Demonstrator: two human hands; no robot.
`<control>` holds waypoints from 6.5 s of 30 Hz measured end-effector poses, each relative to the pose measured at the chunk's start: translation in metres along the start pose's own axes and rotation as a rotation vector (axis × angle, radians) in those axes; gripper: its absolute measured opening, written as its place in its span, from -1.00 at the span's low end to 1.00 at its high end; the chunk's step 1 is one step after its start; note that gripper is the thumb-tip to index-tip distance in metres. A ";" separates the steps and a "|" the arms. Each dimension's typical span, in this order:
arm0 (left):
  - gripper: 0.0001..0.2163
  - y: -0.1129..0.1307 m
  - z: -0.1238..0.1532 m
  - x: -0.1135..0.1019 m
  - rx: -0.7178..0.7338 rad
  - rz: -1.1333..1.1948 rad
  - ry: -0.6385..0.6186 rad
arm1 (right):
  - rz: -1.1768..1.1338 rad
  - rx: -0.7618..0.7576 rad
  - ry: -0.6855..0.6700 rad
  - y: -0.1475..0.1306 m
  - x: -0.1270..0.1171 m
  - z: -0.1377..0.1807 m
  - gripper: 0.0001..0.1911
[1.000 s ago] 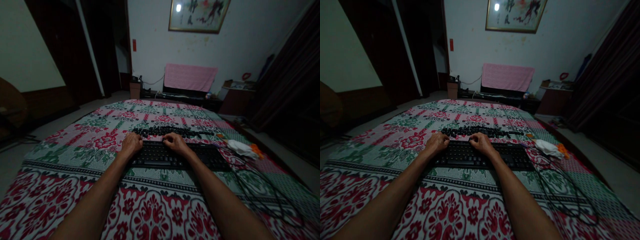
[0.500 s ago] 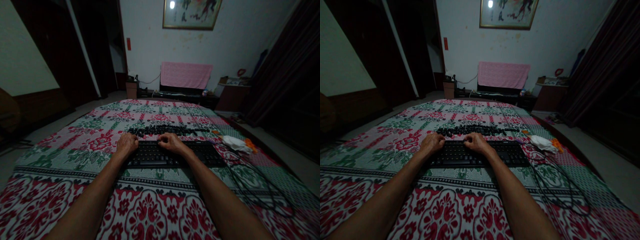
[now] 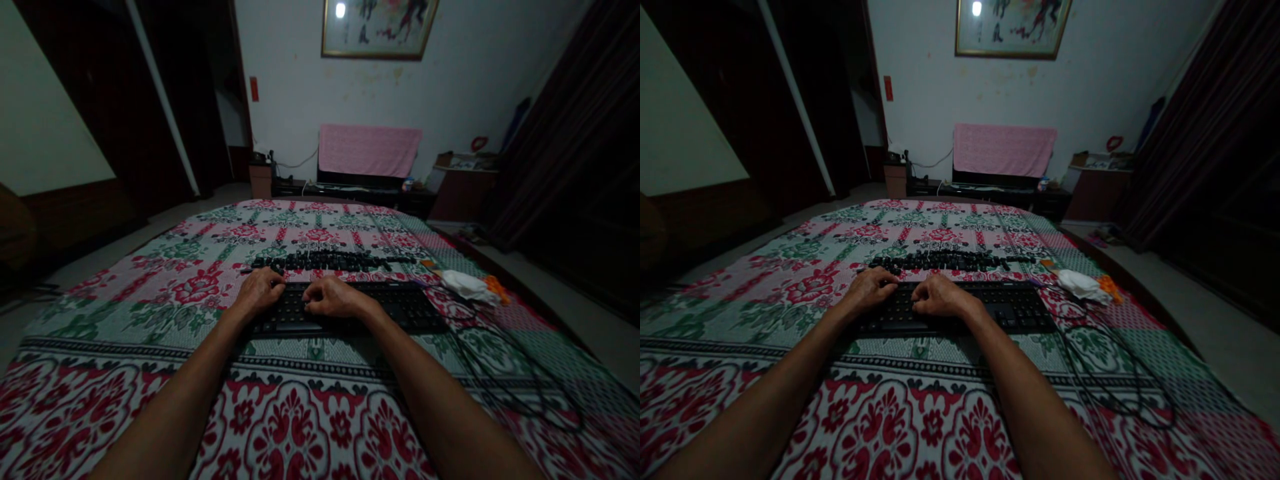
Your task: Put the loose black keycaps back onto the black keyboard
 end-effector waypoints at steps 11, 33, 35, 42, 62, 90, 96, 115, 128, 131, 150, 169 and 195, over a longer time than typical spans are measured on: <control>-0.75 0.001 0.002 -0.002 -0.010 0.011 0.009 | 0.030 0.073 -0.074 -0.006 0.012 0.002 -0.72; -0.75 0.008 0.003 -0.007 -0.006 0.125 -0.035 | -0.024 0.089 -0.088 0.003 0.016 -0.001 -0.72; -0.75 0.013 0.005 -0.001 0.035 0.208 -0.112 | -0.049 0.101 -0.094 0.005 0.016 -0.001 -0.71; -0.71 0.041 0.025 0.026 0.119 0.568 -0.503 | -0.169 0.130 -0.134 0.008 0.019 0.000 -0.69; -0.68 0.052 0.029 0.027 0.128 0.460 -0.559 | -0.157 0.050 -0.135 0.010 0.018 -0.003 -0.68; -0.69 0.055 0.030 0.021 0.083 0.444 -0.560 | -0.155 0.045 -0.110 0.005 0.018 0.000 -0.71; -0.70 0.052 0.028 0.028 0.060 0.542 -0.577 | -0.120 0.059 -0.123 0.011 0.020 -0.001 -0.59; -0.76 0.050 0.024 0.034 0.054 0.605 -0.545 | -0.060 0.078 -0.126 0.009 0.019 -0.003 -0.65; -0.74 0.052 0.023 0.033 0.096 0.563 -0.547 | -0.089 0.097 -0.141 0.014 0.022 -0.004 -0.65; -0.74 0.049 0.022 0.037 0.075 0.528 -0.539 | -0.018 0.103 -0.120 0.010 0.019 -0.004 -0.67; -0.76 0.049 0.021 0.037 0.081 0.516 -0.519 | 0.029 0.036 0.145 0.007 -0.008 -0.008 -0.78; -0.69 -0.025 -0.031 -0.013 -0.185 -0.042 -0.099 | 0.327 0.096 0.442 0.033 -0.026 -0.001 -0.75; -0.70 -0.005 -0.042 0.008 -0.041 -0.304 -0.219 | 0.354 0.072 0.483 0.036 -0.025 -0.002 -0.80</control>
Point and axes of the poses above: each hand's wrist, its own z-axis away from the middle knuckle, its own x-axis out of the palm, y = z × x, the point moved 10 cm from there along -z, towards the middle knuckle
